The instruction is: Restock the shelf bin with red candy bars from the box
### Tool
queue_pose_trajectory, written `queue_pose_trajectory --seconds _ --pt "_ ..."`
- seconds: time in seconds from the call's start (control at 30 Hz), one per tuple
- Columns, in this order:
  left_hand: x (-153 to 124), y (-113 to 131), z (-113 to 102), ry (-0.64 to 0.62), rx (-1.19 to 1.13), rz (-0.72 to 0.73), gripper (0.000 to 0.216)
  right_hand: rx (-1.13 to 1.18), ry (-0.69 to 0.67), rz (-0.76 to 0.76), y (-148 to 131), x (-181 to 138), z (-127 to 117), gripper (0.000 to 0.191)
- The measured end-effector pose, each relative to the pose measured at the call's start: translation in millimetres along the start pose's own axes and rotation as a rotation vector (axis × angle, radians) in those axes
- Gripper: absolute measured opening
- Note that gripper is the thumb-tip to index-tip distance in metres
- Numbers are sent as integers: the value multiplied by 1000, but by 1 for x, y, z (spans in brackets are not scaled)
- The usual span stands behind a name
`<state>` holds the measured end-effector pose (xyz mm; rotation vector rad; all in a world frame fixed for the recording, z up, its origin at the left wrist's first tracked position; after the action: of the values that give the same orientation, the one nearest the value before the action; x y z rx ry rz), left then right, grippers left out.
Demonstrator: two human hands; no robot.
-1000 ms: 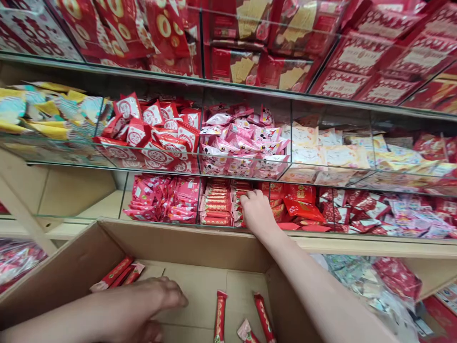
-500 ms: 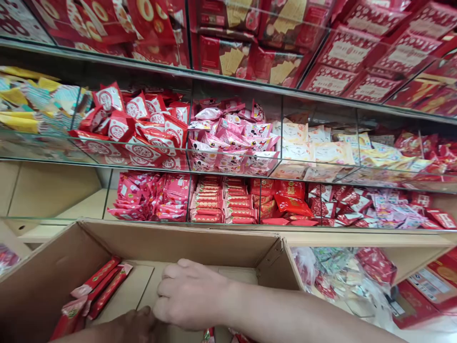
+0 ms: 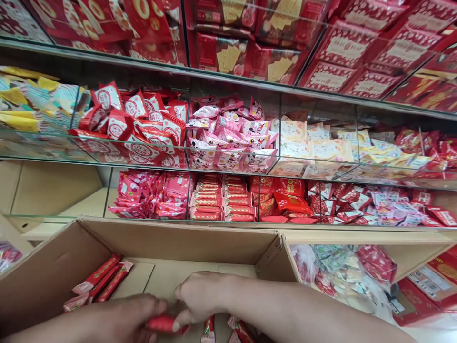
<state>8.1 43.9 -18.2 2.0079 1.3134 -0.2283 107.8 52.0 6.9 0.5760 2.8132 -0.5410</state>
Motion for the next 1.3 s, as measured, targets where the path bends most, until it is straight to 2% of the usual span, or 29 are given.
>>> queue_pose_trajectory --seconds 0.07,0.1,0.23,0.37,0.53,0.63,0.77,0.83,0.93,1.13,1.3 --pt "3 3 -15 -7 -159 -63 18 145 80 33 3 -1 -6 36" --pt "4 7 -20 -69 -251 -33 19 197 135 48 5 -3 -12 31" --pt "3 15 -58 41 -450 61 17 392 376 116 16 -18 -43 25" --pt "-10 24 -86 129 -585 139 17 750 499 51 20 -31 -62 21" --pt "-22 34 -94 141 -682 142 26 866 558 -6 20 -36 -72 22" --pt "-22 32 -94 196 -810 131 25 912 593 -23 20 -36 -74 24" --pt "-20 28 -95 276 -957 153 28 971 723 0 23 -35 -74 26" --pt "-22 28 -99 339 -975 162 21 995 772 6 26 -35 -72 28" --pt "-26 28 -104 433 -947 137 15 882 845 25 31 -38 -74 30" --pt "-27 25 -105 464 -1047 138 19 209 970 -9 17 -55 -96 25" --pt "-25 26 -103 455 -1029 124 22 -175 945 1 3 -56 -100 23"
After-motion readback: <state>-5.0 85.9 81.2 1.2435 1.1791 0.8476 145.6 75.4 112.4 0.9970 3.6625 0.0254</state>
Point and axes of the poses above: each hand's wrist, its own x-axis towards the middle knuckle, its own z-axis out of the palm, y = z × x, the point moved 6 cm from there along x, towards the middle knuckle, and after that the axes turned 10 degrees about -z, right-handed, at the moved point
